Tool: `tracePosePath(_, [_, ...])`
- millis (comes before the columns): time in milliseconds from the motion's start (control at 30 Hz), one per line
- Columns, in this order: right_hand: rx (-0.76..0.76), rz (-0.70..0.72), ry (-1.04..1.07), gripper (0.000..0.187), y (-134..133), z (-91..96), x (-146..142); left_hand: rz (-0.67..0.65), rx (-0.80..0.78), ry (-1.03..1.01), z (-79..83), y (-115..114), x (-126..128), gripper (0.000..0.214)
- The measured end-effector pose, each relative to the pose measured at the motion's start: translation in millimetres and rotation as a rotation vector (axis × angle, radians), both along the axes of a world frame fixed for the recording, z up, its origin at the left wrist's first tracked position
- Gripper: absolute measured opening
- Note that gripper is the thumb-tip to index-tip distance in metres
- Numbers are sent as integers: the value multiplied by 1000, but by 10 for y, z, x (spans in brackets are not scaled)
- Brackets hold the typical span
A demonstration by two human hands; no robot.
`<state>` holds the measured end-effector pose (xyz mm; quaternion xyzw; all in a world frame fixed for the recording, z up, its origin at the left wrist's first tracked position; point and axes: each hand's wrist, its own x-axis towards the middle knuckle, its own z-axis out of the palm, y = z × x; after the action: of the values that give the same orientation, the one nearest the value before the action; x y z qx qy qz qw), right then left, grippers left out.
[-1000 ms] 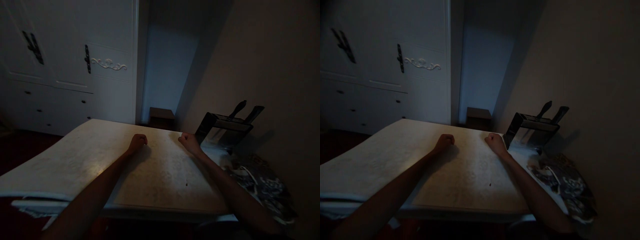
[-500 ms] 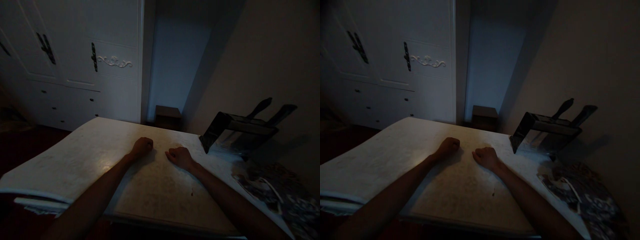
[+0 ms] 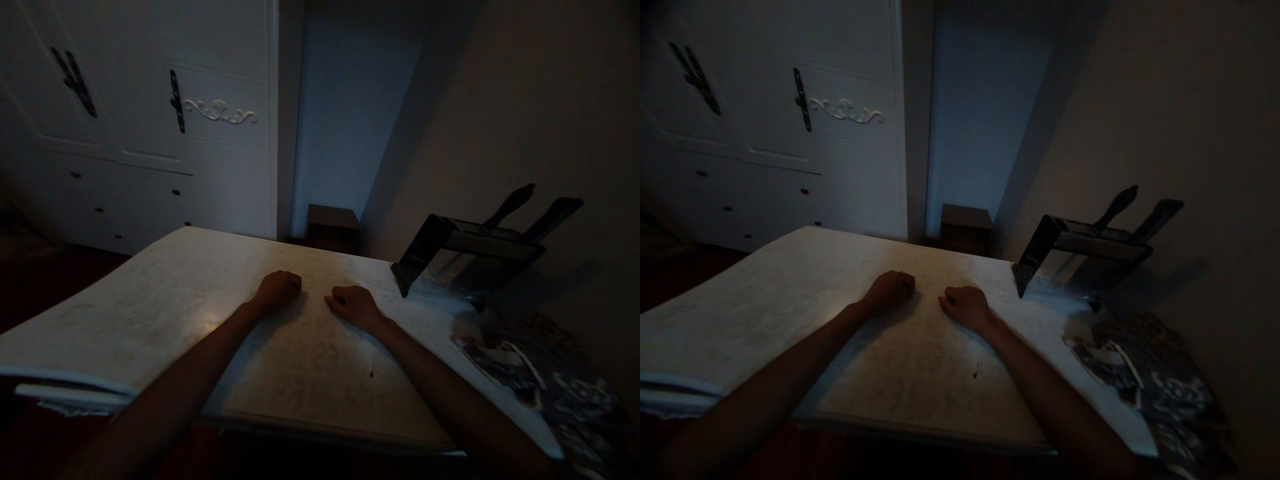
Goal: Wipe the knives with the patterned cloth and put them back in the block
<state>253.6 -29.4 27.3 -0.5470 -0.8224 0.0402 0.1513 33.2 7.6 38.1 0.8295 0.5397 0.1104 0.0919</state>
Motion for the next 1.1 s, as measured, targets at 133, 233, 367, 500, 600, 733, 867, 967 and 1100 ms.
tracePosePath(133, [-28,-9,-1,35,-13,29,-6,-2,-15,-26,24,-25,4,25])
tracePosePath(233, [-36,-3,-11,35,-15,27,2,3,-22,-30,37,-37,9,24])
tracePosePath(367, [-27,-2,-5,34,-15,17,11,1,-24,-23,27,-32,6,23])
tracePosePath(500, [-35,-2,-10,34,-20,31,4,-5,-15,-27,21,-27,3,24])
tracePosePath(600, [-38,-4,-16,35,-22,39,3,1,-21,-31,32,-31,8,24])
tracePosePath(733, [-37,8,-1,35,-20,31,5,7,-24,-22,51,-39,14,25])
tracePosePath(867, [-42,-1,-4,35,-21,32,1,6,-29,-15,62,-45,12,24])
tracePosePath(967, [-45,2,-1,35,-23,37,-1,3,-27,-21,59,-45,6,24])
tracePosePath(1100, [-45,1,8,34,-26,37,4,-4,-25,-25,34,-29,-1,22])
